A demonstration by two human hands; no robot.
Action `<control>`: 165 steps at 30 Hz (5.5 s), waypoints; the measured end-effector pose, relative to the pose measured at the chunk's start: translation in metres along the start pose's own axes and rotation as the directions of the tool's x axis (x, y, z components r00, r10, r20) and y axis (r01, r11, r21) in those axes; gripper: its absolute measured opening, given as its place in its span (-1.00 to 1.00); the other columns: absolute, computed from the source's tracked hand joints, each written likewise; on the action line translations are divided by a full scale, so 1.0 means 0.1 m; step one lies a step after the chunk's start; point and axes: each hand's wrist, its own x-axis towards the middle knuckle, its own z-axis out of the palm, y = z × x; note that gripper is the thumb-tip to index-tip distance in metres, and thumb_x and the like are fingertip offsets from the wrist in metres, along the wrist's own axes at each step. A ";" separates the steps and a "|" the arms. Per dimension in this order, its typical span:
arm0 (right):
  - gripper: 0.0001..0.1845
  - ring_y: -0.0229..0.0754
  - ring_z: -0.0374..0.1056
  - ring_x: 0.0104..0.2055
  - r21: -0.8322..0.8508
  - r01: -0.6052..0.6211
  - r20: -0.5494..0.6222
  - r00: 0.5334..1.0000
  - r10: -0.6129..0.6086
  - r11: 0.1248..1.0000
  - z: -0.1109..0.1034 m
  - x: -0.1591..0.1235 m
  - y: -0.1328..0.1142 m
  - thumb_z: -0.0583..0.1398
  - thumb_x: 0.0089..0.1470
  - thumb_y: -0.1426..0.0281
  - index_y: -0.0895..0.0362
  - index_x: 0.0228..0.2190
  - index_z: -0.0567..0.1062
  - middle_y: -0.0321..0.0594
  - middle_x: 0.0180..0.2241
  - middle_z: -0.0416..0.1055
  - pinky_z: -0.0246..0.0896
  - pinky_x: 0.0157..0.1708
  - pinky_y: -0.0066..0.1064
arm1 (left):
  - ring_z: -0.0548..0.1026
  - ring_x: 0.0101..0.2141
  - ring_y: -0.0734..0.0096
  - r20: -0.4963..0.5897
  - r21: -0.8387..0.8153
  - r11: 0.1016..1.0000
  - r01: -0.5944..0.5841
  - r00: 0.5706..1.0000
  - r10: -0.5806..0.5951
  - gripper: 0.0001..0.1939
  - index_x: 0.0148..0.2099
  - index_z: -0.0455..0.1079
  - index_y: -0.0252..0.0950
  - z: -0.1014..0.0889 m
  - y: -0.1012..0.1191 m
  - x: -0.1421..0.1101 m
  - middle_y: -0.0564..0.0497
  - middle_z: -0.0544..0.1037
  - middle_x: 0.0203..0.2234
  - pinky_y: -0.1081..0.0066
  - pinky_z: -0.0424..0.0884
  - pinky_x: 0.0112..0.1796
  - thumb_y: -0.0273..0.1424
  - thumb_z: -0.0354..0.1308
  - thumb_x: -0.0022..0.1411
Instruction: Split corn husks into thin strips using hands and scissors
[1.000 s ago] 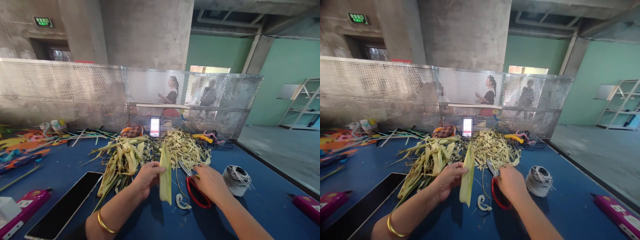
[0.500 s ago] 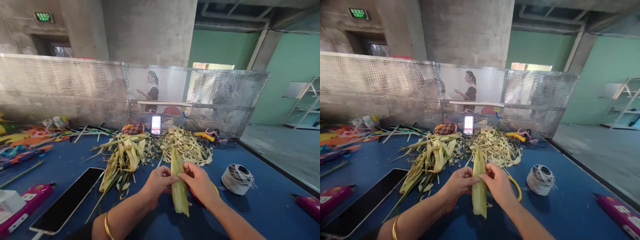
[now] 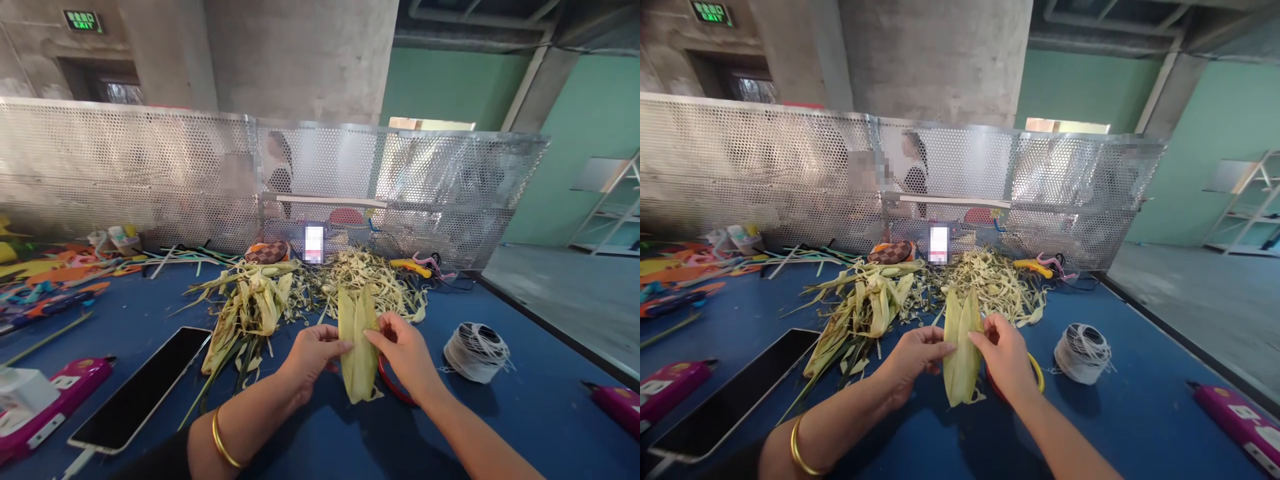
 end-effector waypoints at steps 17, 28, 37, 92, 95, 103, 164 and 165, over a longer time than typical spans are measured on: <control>-0.56 -0.33 0.09 -0.64 0.405 -0.166 -0.066 0.976 0.209 0.899 -0.13 0.04 -0.13 0.33 -0.25 0.07 0.09 -0.60 0.26 -0.45 -0.68 0.16 0.01 -0.67 -0.48 | 0.48 -0.21 0.19 -0.155 0.820 0.541 -0.188 0.837 0.525 -0.71 -0.13 0.41 -0.27 -0.34 0.22 0.18 -0.08 0.56 -0.29 0.30 0.33 -0.20 -0.45 0.15 0.03; -0.66 -0.27 0.19 -0.56 0.282 -0.137 0.074 0.990 0.121 0.950 0.04 -0.06 -0.17 0.31 -0.20 0.17 0.09 -0.46 0.33 -0.39 -0.62 0.29 0.13 -0.58 -0.45 | 0.32 -0.60 0.55 0.164 0.231 0.942 -0.244 0.964 0.210 -0.84 -0.51 0.33 -0.32 0.10 -0.13 -0.02 0.12 0.39 -0.64 0.52 0.25 -0.53 -0.34 0.19 -0.03; -0.70 -0.30 0.19 -0.61 0.295 -0.231 0.182 0.966 0.182 0.927 0.04 -0.09 -0.26 0.35 -0.32 0.24 0.15 -0.60 0.40 -0.38 -0.66 0.31 0.12 -0.60 -0.44 | 0.17 -0.70 0.63 -0.001 0.238 0.951 -0.199 0.979 0.205 -0.81 -0.59 0.26 -0.29 0.07 0.00 -0.03 0.20 0.26 -0.77 0.55 0.12 -0.62 -0.37 0.20 -0.05; -0.95 -0.14 0.29 0.04 0.715 0.344 -0.405 0.914 -0.041 0.609 -0.76 0.20 -0.34 0.19 -0.02 0.33 0.02 -0.45 0.48 -0.31 -0.09 0.40 0.10 0.06 -0.22 | 0.21 -0.73 0.63 -0.198 0.106 0.993 0.046 0.980 -0.024 -0.82 -0.53 0.33 -0.33 -0.19 0.06 0.19 0.14 0.29 -0.77 0.58 0.02 -0.71 -0.38 0.27 -0.08; -0.94 -0.13 0.38 -0.07 0.556 0.454 -0.521 0.843 -0.133 0.697 -0.81 0.22 -0.32 0.23 -0.07 0.35 0.02 -0.52 0.43 -0.33 -0.15 0.45 0.17 -0.04 -0.23 | 0.19 -0.74 0.65 -0.211 0.052 0.997 0.058 0.976 -0.046 -0.82 -0.52 0.32 -0.35 -0.20 0.06 0.20 0.14 0.29 -0.76 0.59 -0.02 -0.71 -0.39 0.26 -0.07; -0.82 -0.01 0.40 -0.47 -0.759 -0.058 -0.247 0.947 -0.204 0.649 -0.61 0.35 0.14 0.17 0.02 0.33 0.15 -0.31 0.45 -0.07 -0.44 0.49 0.17 -0.51 -0.28 | 0.26 -0.73 0.66 0.017 0.107 0.994 0.038 0.999 -0.040 -0.67 -0.43 0.41 -0.36 -0.08 0.04 0.07 0.08 0.43 -0.65 0.58 0.00 -0.70 -0.22 0.34 -0.19; -0.80 -0.28 0.15 -0.53 0.220 0.011 0.176 0.983 -0.051 0.975 0.04 -0.18 -0.22 0.23 -0.06 0.27 0.12 -0.56 0.40 -0.36 -0.61 0.26 0.08 -0.52 -0.46 | 0.25 -0.56 0.54 0.177 0.279 0.863 -0.421 0.906 0.385 -0.76 -0.48 0.40 -0.33 0.07 0.06 -0.13 0.09 0.37 -0.63 0.51 0.16 -0.52 -0.27 0.08 0.10; -0.80 -0.29 0.13 -0.53 0.199 0.037 0.182 0.980 -0.074 0.979 0.04 -0.18 -0.22 0.21 -0.03 0.27 0.12 -0.56 0.39 -0.36 -0.61 0.24 0.06 -0.53 -0.47 | 0.25 -0.56 0.53 0.175 0.287 0.859 -0.424 0.905 0.388 -0.75 -0.48 0.40 -0.33 0.07 0.06 -0.13 0.09 0.36 -0.63 0.51 0.16 -0.51 -0.27 0.08 0.10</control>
